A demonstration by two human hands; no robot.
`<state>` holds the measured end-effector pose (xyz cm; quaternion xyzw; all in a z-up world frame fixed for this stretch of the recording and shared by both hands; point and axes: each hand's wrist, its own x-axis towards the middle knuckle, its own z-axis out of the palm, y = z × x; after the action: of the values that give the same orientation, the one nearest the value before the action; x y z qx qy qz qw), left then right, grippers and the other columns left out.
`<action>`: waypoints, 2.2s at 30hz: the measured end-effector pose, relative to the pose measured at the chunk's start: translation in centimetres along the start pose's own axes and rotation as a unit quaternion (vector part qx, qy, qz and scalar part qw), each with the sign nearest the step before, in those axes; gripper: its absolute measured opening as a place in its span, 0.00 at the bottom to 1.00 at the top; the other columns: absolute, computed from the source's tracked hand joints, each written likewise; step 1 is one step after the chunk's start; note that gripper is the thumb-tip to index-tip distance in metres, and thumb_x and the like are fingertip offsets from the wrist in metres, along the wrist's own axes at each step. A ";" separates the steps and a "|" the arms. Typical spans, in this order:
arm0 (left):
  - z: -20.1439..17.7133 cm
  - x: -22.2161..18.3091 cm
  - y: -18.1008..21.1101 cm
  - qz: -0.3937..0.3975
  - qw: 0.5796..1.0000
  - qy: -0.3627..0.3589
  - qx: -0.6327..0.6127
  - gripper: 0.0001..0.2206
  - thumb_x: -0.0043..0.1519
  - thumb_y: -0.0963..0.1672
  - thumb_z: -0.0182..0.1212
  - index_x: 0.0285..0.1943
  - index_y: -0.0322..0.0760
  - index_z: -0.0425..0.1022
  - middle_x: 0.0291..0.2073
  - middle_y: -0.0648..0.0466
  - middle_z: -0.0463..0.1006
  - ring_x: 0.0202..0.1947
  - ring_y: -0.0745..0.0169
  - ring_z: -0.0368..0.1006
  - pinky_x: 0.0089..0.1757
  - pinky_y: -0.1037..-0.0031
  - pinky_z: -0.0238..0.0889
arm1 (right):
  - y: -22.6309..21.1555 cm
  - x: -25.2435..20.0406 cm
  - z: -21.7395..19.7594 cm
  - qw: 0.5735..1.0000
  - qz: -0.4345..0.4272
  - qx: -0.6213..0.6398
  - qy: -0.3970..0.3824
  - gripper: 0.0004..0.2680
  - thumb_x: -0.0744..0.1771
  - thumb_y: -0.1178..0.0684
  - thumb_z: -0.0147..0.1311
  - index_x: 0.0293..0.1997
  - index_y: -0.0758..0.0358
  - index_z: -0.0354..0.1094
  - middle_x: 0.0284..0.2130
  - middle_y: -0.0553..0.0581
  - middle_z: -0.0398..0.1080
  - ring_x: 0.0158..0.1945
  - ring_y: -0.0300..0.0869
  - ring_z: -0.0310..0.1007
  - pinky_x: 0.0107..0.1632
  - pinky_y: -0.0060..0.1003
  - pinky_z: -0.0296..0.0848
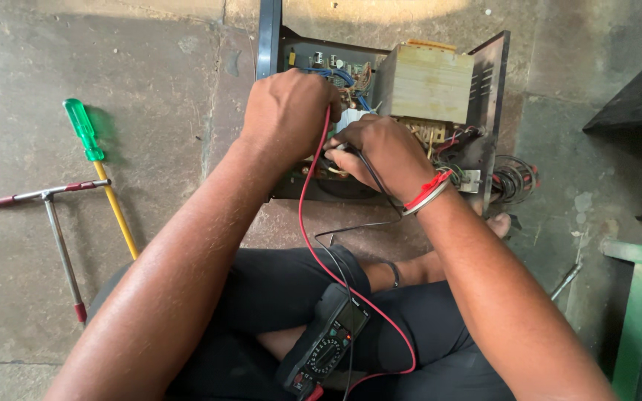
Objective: The person uses a multimeter to test components on a circuit board inside an open electronic device, touching probes to various connection points and moving wires by hand.
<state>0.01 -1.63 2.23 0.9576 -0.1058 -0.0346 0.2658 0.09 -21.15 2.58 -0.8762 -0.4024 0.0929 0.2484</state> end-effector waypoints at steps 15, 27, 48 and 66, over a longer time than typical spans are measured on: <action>-0.2 -0.3 0.2 0.008 1.000 -0.027 0.004 0.07 0.53 0.42 0.67 0.37 0.52 0.87 0.32 0.47 0.83 0.36 0.45 0.80 0.38 0.60 0.71 | -0.1 0.3 -0.5 0.999 0.018 0.031 -0.025 0.08 0.65 0.49 0.63 0.39 0.63 0.79 0.31 0.61 0.77 0.38 0.54 0.77 0.43 0.46 0.73; -0.2 -0.2 0.0 0.016 1.000 -0.008 0.002 0.07 0.56 0.42 0.65 0.38 0.50 0.87 0.31 0.47 0.84 0.36 0.46 0.81 0.38 0.60 0.72 | 0.2 0.1 -0.1 1.000 0.001 0.023 -0.004 0.08 0.65 0.49 0.63 0.38 0.63 0.79 0.33 0.62 0.78 0.39 0.55 0.77 0.44 0.47 0.74; -2.5 -0.2 1.3 0.009 0.995 -0.076 0.066 0.11 0.58 0.41 0.65 0.47 0.53 0.86 0.35 0.48 0.85 0.35 0.50 0.82 0.38 0.60 0.73 | 2.0 -0.5 0.2 0.997 -0.016 0.070 -0.005 0.08 0.65 0.49 0.58 0.38 0.62 0.79 0.35 0.61 0.79 0.43 0.55 0.77 0.49 0.47 0.73; -2.0 0.2 2.6 0.009 0.983 -0.128 0.129 0.14 0.59 0.40 0.65 0.52 0.51 0.83 0.36 0.49 0.85 0.38 0.54 0.82 0.39 0.63 0.74 | 2.2 -0.7 0.3 0.997 -0.016 0.071 -0.001 0.09 0.65 0.47 0.59 0.38 0.60 0.79 0.31 0.60 0.76 0.41 0.55 0.75 0.47 0.49 0.72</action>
<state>-0.05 -2.90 5.27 0.9705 -0.1508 -0.1407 0.1247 0.96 -22.83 1.18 -0.8494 -0.4093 0.1186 0.3112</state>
